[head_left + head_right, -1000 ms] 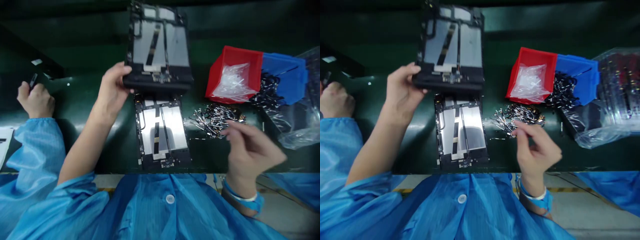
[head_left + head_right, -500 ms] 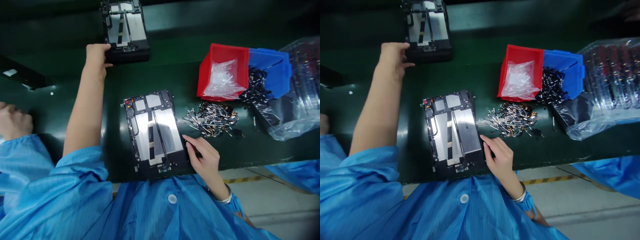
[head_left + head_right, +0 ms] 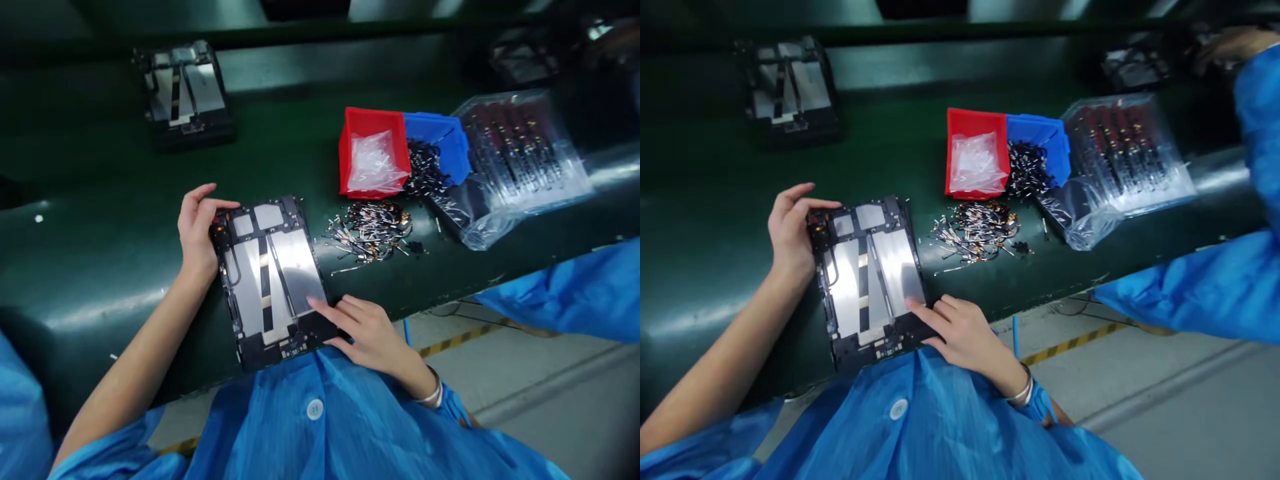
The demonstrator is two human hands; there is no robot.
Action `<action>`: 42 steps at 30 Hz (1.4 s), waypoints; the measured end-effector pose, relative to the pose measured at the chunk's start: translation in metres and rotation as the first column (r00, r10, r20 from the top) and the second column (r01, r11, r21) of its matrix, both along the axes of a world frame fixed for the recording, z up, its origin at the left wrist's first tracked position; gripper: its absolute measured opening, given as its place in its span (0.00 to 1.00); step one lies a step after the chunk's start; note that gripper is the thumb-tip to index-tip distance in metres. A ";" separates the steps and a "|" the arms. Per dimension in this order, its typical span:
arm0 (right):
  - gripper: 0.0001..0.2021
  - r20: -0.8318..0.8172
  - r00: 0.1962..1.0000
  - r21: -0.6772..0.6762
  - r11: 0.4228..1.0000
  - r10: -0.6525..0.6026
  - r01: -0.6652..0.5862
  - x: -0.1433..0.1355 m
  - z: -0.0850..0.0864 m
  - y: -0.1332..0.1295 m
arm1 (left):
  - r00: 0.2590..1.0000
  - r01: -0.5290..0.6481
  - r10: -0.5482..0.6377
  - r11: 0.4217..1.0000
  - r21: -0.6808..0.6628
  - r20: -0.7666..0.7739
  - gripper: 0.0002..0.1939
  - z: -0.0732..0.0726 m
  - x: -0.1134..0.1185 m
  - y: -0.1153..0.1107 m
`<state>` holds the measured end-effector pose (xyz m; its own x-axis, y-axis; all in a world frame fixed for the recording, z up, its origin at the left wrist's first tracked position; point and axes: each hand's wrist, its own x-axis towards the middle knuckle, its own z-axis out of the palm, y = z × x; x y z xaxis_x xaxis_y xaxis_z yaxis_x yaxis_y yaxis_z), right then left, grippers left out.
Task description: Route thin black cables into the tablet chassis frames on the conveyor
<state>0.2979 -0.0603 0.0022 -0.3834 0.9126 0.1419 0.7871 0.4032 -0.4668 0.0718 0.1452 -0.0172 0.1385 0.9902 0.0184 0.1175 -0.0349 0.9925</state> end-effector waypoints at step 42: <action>0.05 -0.128 0.785 0.277 0.738 -0.606 0.615 0.023 -0.014 -0.017 | 0.426 0.900 -0.489 0.311 0.305 -0.761 0.18 0.031 0.080 -0.105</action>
<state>0.3212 -0.0776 -0.0116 0.2496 0.8642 0.4368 0.9003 -0.0410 -0.4334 0.1518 0.0402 0.0139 0.9522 0.2249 0.2068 0.1054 -0.8771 0.4686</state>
